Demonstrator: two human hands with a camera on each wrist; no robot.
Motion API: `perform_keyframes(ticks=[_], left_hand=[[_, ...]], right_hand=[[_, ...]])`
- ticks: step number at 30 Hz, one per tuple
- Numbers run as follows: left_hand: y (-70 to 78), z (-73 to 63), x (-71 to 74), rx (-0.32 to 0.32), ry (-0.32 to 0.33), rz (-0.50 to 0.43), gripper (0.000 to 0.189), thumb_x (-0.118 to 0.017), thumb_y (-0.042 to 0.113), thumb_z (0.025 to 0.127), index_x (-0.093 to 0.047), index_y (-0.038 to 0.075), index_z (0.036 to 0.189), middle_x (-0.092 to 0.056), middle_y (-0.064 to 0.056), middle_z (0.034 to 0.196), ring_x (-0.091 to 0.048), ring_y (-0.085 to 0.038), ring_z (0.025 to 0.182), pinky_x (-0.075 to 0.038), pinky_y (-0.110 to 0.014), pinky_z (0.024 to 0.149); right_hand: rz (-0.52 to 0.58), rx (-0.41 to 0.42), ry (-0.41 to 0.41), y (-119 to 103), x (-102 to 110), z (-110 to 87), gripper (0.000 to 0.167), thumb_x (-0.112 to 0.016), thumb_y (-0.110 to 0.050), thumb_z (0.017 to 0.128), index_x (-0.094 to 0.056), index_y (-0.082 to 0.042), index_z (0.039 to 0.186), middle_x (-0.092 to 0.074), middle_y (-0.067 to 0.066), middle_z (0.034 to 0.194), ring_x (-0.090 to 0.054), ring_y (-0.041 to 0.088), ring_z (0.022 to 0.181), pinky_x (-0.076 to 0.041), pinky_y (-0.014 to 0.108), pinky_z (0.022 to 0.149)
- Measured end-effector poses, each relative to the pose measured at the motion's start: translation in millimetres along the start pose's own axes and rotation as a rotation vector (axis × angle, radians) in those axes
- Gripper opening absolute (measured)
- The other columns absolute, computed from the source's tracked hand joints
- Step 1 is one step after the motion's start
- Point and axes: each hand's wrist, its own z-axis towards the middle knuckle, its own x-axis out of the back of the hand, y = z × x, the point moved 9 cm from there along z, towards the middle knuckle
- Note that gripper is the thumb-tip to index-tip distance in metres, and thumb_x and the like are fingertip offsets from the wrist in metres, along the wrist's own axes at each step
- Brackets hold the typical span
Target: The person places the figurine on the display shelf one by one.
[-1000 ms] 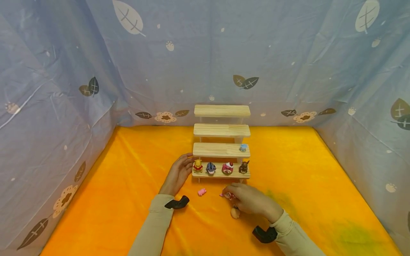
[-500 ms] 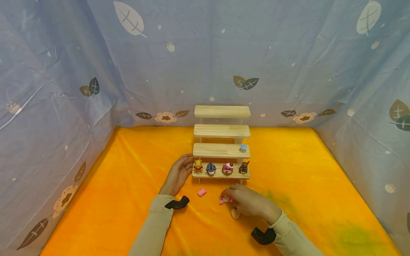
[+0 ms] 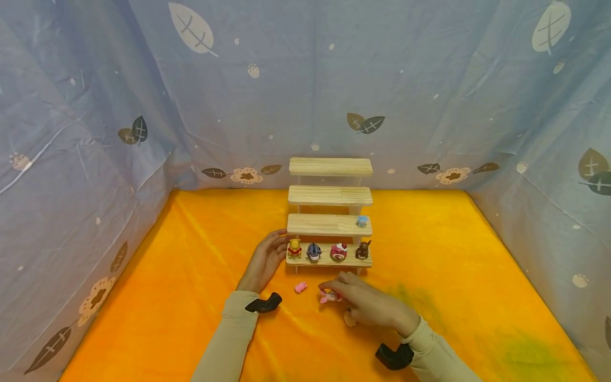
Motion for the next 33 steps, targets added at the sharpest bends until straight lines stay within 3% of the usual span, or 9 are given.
perform_keyframes(ticks=[7, 12, 14, 17, 19, 21, 27, 33], left_hand=[[-1.1, -0.3, -0.3, 0.009, -0.003, -0.012, 0.033, -0.043, 0.031, 0.109, -0.049, 0.009, 0.134, -0.060, -0.006, 0.121, -0.059, -0.017, 0.111, -0.051, -0.025, 0.094], [-1.1, -0.3, -0.3, 0.008, -0.005, -0.003, 0.035, -0.043, 0.031, 0.109, -0.048, 0.008, 0.135, -0.059, -0.007, 0.123, -0.058, -0.018, 0.113, -0.051, -0.025, 0.096], [-0.8, -0.8, 0.0, 0.007, -0.001, 0.003, 0.035, -0.043, 0.031, 0.109, -0.047, 0.008, 0.136, -0.059, -0.007, 0.123, -0.058, -0.018, 0.114, -0.051, -0.025, 0.095], [-0.2, -1.1, -0.3, 0.007, 0.002, 0.000, 0.034, -0.043, 0.031, 0.109, -0.049, 0.009, 0.135, -0.059, -0.007, 0.123, -0.058, -0.018, 0.113, -0.051, -0.025, 0.095], [0.2, -1.1, -0.6, 0.005, 0.000, -0.005, 0.034, -0.043, 0.031, 0.109, -0.049, 0.009, 0.134, -0.059, -0.006, 0.122, -0.058, -0.017, 0.112, -0.051, -0.024, 0.093], [0.5, -0.9, -1.2, 0.004, -0.005, -0.016, 0.033, -0.043, 0.031, 0.109, -0.050, 0.010, 0.133, -0.060, -0.005, 0.121, -0.058, -0.016, 0.110, -0.050, -0.024, 0.091], [0.8, -0.8, -1.7, 0.002, -0.010, -0.029, 0.031, -0.043, 0.031, 0.110, -0.051, 0.010, 0.131, -0.060, -0.004, 0.119, -0.057, -0.015, 0.107, -0.049, -0.023, 0.089], [0.4, -1.5, -0.9, 0.008, 0.002, -0.005, 0.034, -0.042, 0.031, 0.110, -0.049, 0.009, 0.134, -0.059, -0.006, 0.120, -0.057, -0.018, 0.111, -0.050, -0.024, 0.094]], right_hand=[[0.052, -0.027, -0.028, 0, -4, -1.6, 0.081, -0.060, 0.013, 0.074, -0.048, -0.013, 0.149, -0.057, -0.006, 0.107, -0.040, 0.009, 0.092, -0.040, 0.028, 0.085], [0.053, 0.030, 0.039, -4, 0, -2.0, 0.087, -0.060, 0.014, 0.070, -0.046, -0.017, 0.150, -0.054, -0.006, 0.104, -0.038, 0.008, 0.093, -0.039, 0.026, 0.085], [0.057, 0.051, 0.059, -5, 2, -2.0, 0.086, -0.058, 0.014, 0.070, -0.047, -0.018, 0.148, -0.052, -0.006, 0.102, -0.036, 0.008, 0.092, -0.035, 0.024, 0.079], [0.078, 0.073, 0.086, -6, 4, -1.9, 0.063, -0.058, 0.012, 0.085, -0.055, -0.017, 0.141, -0.057, -0.005, 0.106, -0.041, 0.007, 0.093, -0.039, 0.023, 0.080], [0.112, 0.073, 0.099, -6, 6, -1.8, 0.043, -0.058, 0.002, 0.096, -0.059, -0.015, 0.135, -0.061, -0.002, 0.110, -0.046, 0.006, 0.095, -0.044, 0.024, 0.082], [0.149, 0.068, 0.115, -6, 8, -1.8, 0.032, -0.061, -0.009, 0.101, -0.061, -0.012, 0.132, -0.064, 0.002, 0.114, -0.051, 0.005, 0.097, -0.048, 0.025, 0.083], [0.213, 0.042, 0.140, -6, 14, -2.2, 0.034, -0.063, -0.019, 0.101, -0.059, -0.010, 0.133, -0.065, 0.002, 0.117, -0.055, 0.006, 0.094, -0.050, 0.024, 0.078], [0.274, 0.072, 0.196, -8, 26, -3.2, 0.046, -0.063, -0.021, 0.101, -0.049, -0.017, 0.145, -0.065, 0.008, 0.122, -0.059, 0.007, 0.100, -0.054, 0.029, 0.084]])
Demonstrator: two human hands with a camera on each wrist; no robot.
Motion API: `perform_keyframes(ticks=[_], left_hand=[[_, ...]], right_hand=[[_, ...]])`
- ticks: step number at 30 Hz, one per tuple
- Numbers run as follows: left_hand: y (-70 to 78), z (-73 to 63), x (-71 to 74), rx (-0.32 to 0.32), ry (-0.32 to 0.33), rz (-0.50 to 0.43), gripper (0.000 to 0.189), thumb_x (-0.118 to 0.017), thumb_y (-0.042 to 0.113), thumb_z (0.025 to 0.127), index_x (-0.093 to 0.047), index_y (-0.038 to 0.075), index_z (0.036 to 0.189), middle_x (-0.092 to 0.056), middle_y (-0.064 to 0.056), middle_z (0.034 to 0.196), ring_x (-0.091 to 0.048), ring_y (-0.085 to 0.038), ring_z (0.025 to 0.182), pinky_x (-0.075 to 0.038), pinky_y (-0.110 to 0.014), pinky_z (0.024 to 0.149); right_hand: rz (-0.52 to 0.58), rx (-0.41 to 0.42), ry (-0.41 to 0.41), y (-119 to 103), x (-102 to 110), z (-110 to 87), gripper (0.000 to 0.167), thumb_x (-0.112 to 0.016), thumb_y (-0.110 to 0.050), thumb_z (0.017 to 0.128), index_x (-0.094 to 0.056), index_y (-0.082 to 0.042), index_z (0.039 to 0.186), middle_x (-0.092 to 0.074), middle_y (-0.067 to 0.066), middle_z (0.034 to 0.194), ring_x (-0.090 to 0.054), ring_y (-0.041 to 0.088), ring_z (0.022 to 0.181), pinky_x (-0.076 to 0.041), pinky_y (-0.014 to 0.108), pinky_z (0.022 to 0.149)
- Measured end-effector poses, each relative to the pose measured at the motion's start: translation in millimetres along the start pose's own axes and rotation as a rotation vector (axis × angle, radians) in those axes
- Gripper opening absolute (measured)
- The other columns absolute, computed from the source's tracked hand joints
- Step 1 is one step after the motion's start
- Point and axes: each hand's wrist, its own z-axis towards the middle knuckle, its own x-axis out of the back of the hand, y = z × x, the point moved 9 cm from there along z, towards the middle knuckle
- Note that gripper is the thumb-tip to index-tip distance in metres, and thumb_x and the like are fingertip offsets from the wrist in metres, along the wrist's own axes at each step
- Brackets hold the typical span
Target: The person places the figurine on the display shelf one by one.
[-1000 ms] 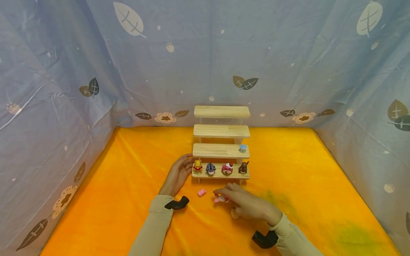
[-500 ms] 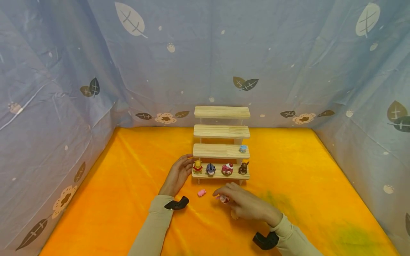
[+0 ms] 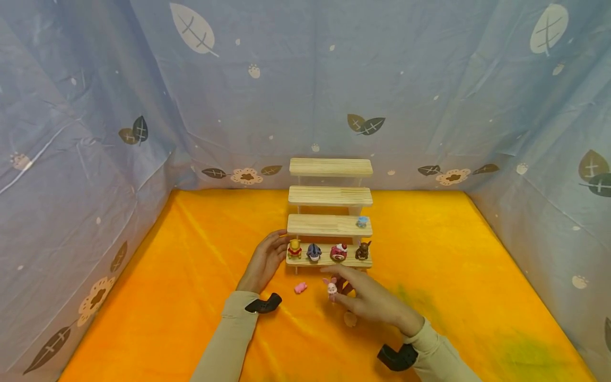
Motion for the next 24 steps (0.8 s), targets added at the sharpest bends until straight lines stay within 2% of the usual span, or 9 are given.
perform_keyframes(ticks=[3, 9, 12, 16, 21, 24], left_hand=[[0.4, -0.4, -0.1, -0.003, -0.002, 0.001, 0.034, -0.042, 0.031, 0.109, -0.049, 0.009, 0.134, -0.059, -0.005, 0.120, -0.058, -0.017, 0.111, -0.051, -0.024, 0.094], [0.7, -0.8, -1.1, -0.011, -0.019, -0.002, 0.033, -0.043, 0.032, 0.109, -0.049, 0.010, 0.133, -0.060, -0.005, 0.121, -0.058, -0.017, 0.111, -0.051, -0.025, 0.094], [1.2, -0.7, -1.5, -0.017, -0.021, 0.004, 0.034, -0.043, 0.032, 0.109, -0.048, 0.009, 0.134, -0.059, -0.005, 0.122, -0.058, -0.017, 0.112, -0.050, -0.025, 0.095], [1.2, -0.7, -0.9, -0.018, -0.013, 0.017, 0.036, -0.043, 0.032, 0.109, -0.048, 0.009, 0.135, -0.060, -0.004, 0.121, -0.058, -0.016, 0.112, -0.051, -0.025, 0.095], [-0.2, -0.3, -0.4, -0.005, -0.004, -0.001, 0.034, -0.044, 0.032, 0.109, -0.049, 0.009, 0.134, -0.061, -0.004, 0.120, -0.059, -0.016, 0.110, -0.050, -0.024, 0.092], [-0.7, 0.3, -0.1, -0.002, -0.003, -0.006, 0.035, -0.043, 0.032, 0.109, -0.049, 0.010, 0.134, -0.061, -0.005, 0.121, -0.058, -0.017, 0.111, -0.050, -0.024, 0.093]], right_hand=[[0.014, 0.029, 0.038, -4, 7, 0.6, 0.048, -0.062, -0.020, 0.102, -0.048, -0.021, 0.147, -0.065, 0.006, 0.123, -0.061, 0.007, 0.101, -0.055, 0.027, 0.083], [-0.010, 0.098, 0.125, -14, 21, 0.5, 0.039, -0.065, -0.016, 0.100, -0.058, -0.018, 0.138, -0.068, 0.000, 0.117, -0.064, 0.007, 0.097, -0.056, 0.025, 0.077], [0.001, 0.086, 0.140, -15, 25, 1.7, 0.039, -0.065, -0.017, 0.100, -0.058, -0.016, 0.138, -0.069, 0.001, 0.111, -0.064, 0.006, 0.094, -0.057, 0.025, 0.078], [0.000, 0.054, 0.169, -15, 30, 1.9, 0.043, -0.067, -0.017, 0.099, -0.054, -0.014, 0.140, -0.068, 0.002, 0.112, -0.064, 0.006, 0.094, -0.057, 0.029, 0.082], [0.003, 0.025, 0.222, -14, 39, 1.4, 0.042, -0.069, -0.013, 0.097, -0.055, -0.017, 0.136, -0.067, 0.000, 0.113, -0.063, 0.006, 0.092, -0.056, 0.029, 0.081], [-0.001, 0.052, 0.255, -17, 44, 2.0, 0.042, -0.068, -0.010, 0.096, -0.055, -0.014, 0.136, -0.066, 0.006, 0.116, -0.063, 0.008, 0.092, -0.056, 0.028, 0.080]])
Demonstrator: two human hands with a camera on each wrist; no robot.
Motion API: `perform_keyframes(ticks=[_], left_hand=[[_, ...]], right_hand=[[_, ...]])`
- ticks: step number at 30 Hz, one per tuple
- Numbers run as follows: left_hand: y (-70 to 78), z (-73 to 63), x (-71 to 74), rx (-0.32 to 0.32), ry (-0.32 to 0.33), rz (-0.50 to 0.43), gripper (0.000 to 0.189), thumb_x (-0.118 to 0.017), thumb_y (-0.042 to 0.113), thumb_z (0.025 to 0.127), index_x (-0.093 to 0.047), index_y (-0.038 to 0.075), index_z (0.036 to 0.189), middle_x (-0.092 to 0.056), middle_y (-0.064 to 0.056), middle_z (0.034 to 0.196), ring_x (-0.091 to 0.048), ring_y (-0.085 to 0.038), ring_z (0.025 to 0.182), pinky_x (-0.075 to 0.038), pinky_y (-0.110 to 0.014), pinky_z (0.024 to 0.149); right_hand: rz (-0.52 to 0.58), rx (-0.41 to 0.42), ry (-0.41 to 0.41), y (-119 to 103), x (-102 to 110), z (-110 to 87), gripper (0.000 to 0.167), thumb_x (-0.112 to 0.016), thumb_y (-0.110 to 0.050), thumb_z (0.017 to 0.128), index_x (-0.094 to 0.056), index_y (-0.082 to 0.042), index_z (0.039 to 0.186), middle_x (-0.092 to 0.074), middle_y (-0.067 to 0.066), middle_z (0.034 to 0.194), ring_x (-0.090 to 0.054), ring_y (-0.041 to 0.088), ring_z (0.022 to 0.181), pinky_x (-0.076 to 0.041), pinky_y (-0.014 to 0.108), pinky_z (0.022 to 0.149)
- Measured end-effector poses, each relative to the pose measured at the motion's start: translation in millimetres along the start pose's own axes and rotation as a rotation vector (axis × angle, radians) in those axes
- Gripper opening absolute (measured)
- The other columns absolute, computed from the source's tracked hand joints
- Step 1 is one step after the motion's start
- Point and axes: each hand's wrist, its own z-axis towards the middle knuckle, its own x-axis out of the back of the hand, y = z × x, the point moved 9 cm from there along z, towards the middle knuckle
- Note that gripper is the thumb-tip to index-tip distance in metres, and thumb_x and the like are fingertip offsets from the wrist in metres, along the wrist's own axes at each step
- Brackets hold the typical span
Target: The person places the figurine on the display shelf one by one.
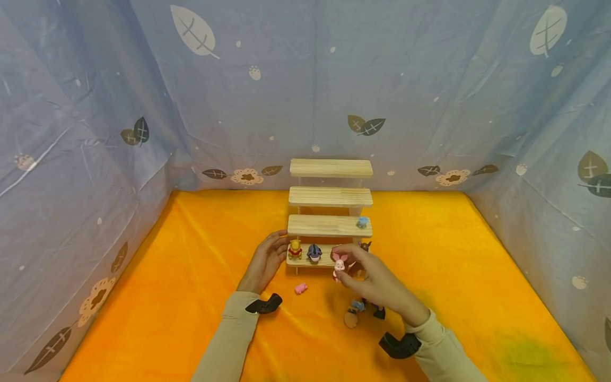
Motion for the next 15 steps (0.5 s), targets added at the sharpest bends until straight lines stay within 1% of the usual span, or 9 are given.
perform_keyframes(ticks=[3, 6, 9, 12, 15], left_hand=[[-0.3, 0.6, 0.3, -0.001, -0.001, 0.013, 0.036, -0.042, 0.032, 0.109, -0.048, 0.009, 0.136, -0.060, -0.006, 0.123, -0.058, -0.018, 0.114, -0.050, -0.025, 0.095], [-0.4, 0.7, 0.3, -0.003, -0.005, 0.028, 0.038, -0.041, 0.032, 0.109, -0.047, 0.008, 0.139, -0.059, -0.005, 0.125, -0.057, -0.018, 0.116, -0.049, -0.026, 0.097], [-0.4, 0.7, 0.3, -0.003, -0.007, 0.026, 0.037, -0.041, 0.032, 0.109, -0.046, 0.009, 0.138, -0.058, -0.006, 0.126, -0.056, -0.019, 0.116, -0.049, -0.026, 0.098], [-0.5, 0.5, 0.7, 0.000, -0.003, 0.017, 0.036, -0.042, 0.032, 0.109, -0.047, 0.009, 0.137, -0.058, -0.006, 0.125, -0.056, -0.020, 0.116, -0.050, -0.026, 0.097], [-0.1, 0.3, 0.7, 0.000, -0.001, 0.017, 0.036, -0.042, 0.032, 0.109, -0.047, 0.009, 0.137, -0.059, -0.006, 0.124, -0.056, -0.020, 0.116, -0.050, -0.026, 0.096]], right_hand=[[-0.001, 0.029, 0.024, -2, 5, 2.2, 0.040, -0.068, -0.009, 0.096, -0.056, -0.014, 0.135, -0.067, 0.010, 0.115, -0.064, 0.009, 0.092, -0.056, 0.027, 0.079], [0.007, 0.041, 0.036, -4, 10, 4.8, 0.039, -0.068, -0.009, 0.097, -0.057, -0.015, 0.133, -0.068, 0.008, 0.110, -0.065, 0.010, 0.091, -0.057, 0.026, 0.079], [0.008, 0.048, 0.055, -7, 17, 8.1, 0.040, -0.068, -0.006, 0.096, -0.057, -0.014, 0.134, -0.067, 0.007, 0.110, -0.066, 0.009, 0.091, -0.058, 0.026, 0.080], [-0.020, 0.068, 0.080, -11, 25, 11.6, 0.042, -0.068, -0.002, 0.094, -0.057, -0.012, 0.134, -0.067, 0.005, 0.109, -0.066, 0.008, 0.090, -0.059, 0.028, 0.079], [-0.066, 0.112, 0.098, -17, 33, 15.8, 0.041, -0.069, 0.000, 0.093, -0.057, -0.010, 0.131, -0.067, 0.004, 0.108, -0.065, 0.008, 0.086, -0.058, 0.028, 0.076]])
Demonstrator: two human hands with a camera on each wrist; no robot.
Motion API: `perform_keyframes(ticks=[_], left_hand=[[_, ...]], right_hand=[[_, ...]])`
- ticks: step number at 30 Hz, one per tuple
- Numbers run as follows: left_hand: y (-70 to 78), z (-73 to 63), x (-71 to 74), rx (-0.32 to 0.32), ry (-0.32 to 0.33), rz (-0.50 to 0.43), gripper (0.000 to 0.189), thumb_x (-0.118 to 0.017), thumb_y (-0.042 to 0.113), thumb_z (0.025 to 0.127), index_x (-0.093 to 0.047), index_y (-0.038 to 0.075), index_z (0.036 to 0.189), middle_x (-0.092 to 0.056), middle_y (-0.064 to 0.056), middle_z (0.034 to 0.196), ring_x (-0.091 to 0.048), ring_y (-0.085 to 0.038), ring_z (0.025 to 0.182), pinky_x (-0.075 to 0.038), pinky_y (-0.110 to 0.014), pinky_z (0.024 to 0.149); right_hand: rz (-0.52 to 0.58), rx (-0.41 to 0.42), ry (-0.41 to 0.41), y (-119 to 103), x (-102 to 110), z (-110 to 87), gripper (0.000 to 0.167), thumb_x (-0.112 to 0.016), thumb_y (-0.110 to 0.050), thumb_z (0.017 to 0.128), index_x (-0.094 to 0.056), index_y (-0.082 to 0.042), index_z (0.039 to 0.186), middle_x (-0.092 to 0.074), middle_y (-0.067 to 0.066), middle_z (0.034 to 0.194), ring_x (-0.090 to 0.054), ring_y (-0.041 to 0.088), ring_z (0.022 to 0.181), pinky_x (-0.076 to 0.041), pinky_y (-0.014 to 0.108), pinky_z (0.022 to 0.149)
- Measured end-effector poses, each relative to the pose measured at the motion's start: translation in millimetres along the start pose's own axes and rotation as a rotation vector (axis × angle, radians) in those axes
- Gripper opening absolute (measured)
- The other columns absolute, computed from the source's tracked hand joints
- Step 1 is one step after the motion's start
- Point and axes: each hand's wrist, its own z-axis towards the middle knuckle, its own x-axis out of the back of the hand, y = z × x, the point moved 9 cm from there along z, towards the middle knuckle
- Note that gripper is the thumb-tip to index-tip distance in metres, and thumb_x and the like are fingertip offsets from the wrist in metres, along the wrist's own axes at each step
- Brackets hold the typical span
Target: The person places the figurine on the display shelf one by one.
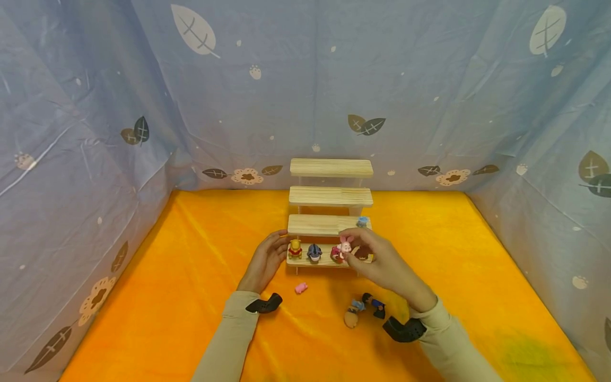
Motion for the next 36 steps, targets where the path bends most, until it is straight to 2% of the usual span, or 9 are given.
perform_keyframes(ticks=[4, 7, 10, 16, 25, 30, 33, 36], left_hand=[[0.4, -0.3, -0.2, 0.001, -0.004, 0.001, 0.036, -0.042, 0.032, 0.109, -0.047, 0.009, 0.137, -0.058, -0.006, 0.125, -0.056, -0.020, 0.117, -0.049, -0.026, 0.097], [0.5, -0.2, -0.3, 0.000, -0.009, 0.002, 0.037, -0.042, 0.032, 0.109, -0.047, 0.009, 0.137, -0.058, -0.007, 0.127, -0.056, -0.020, 0.118, -0.049, -0.026, 0.098], [0.8, 0.2, -0.2, -0.002, -0.013, 0.010, 0.039, -0.043, 0.033, 0.109, -0.046, 0.008, 0.139, -0.058, -0.007, 0.128, -0.057, -0.019, 0.118, -0.049, -0.026, 0.098], [1.1, 1.0, -0.6, -0.010, -0.020, 0.017, 0.039, -0.043, 0.033, 0.109, -0.046, 0.008, 0.139, -0.059, -0.006, 0.126, -0.058, -0.018, 0.116, -0.049, -0.027, 0.099], [1.2, -0.3, 0.6, -0.006, -0.009, -0.005, 0.035, -0.042, 0.032, 0.109, -0.048, 0.009, 0.135, -0.060, -0.005, 0.123, -0.058, -0.018, 0.114, -0.050, -0.025, 0.096], [1.5, -0.3, 0.5, -0.011, -0.012, -0.010, 0.035, -0.042, 0.031, 0.109, -0.048, 0.009, 0.136, -0.060, -0.004, 0.120, -0.057, -0.017, 0.112, -0.050, -0.026, 0.095], [1.2, -0.2, -0.3, -0.009, -0.016, -0.012, 0.035, -0.042, 0.031, 0.109, -0.047, 0.009, 0.136, -0.060, -0.004, 0.120, -0.057, -0.018, 0.113, -0.050, -0.027, 0.096], [1.5, -0.3, -0.6, -0.012, -0.017, -0.016, 0.034, -0.042, 0.031, 0.110, -0.048, 0.009, 0.134, -0.060, -0.004, 0.119, -0.057, -0.017, 0.111, -0.050, -0.026, 0.094]], right_hand=[[-0.051, 0.042, 0.017, -5, 10, 8.2, 0.040, -0.070, 0.001, 0.092, -0.059, -0.009, 0.128, -0.067, 0.003, 0.106, -0.064, 0.010, 0.083, -0.057, 0.027, 0.073], [-0.063, 0.024, 0.021, -5, 17, 14.6, 0.039, -0.070, 0.000, 0.092, -0.058, -0.008, 0.129, -0.066, 0.002, 0.104, -0.064, 0.011, 0.086, -0.058, 0.027, 0.075], [-0.081, 0.018, 0.020, -7, 23, 21.2, 0.042, -0.069, -0.001, 0.094, -0.056, -0.008, 0.133, -0.065, 0.004, 0.106, -0.064, 0.012, 0.090, -0.058, 0.027, 0.078], [-0.135, 0.058, 0.014, -15, 33, 33.1, 0.046, -0.067, -0.004, 0.096, -0.056, -0.009, 0.139, -0.063, 0.004, 0.110, -0.065, 0.013, 0.089, -0.058, 0.027, 0.080], [-0.193, 0.056, 0.002, -18, 42, 45.8, 0.041, -0.070, -0.008, 0.095, -0.061, -0.010, 0.134, -0.067, 0.000, 0.107, -0.065, 0.012, 0.095, -0.058, 0.029, 0.080], [-0.123, 0.023, 0.047, -10, 48, 48.3, 0.029, -0.066, -0.006, 0.097, -0.066, -0.009, 0.126, -0.067, 0.003, 0.101, -0.063, 0.011, 0.083, -0.058, 0.026, 0.069], [-0.063, -0.011, 0.072, -6, 48, 49.4, 0.028, -0.063, -0.004, 0.098, -0.066, -0.005, 0.126, -0.067, 0.008, 0.099, -0.064, 0.015, 0.078, -0.058, 0.027, 0.064], [-0.089, -0.036, 0.090, -4, 50, 52.1, 0.028, -0.063, -0.006, 0.098, -0.066, -0.005, 0.126, -0.068, 0.009, 0.100, -0.064, 0.019, 0.081, -0.059, 0.029, 0.068]])
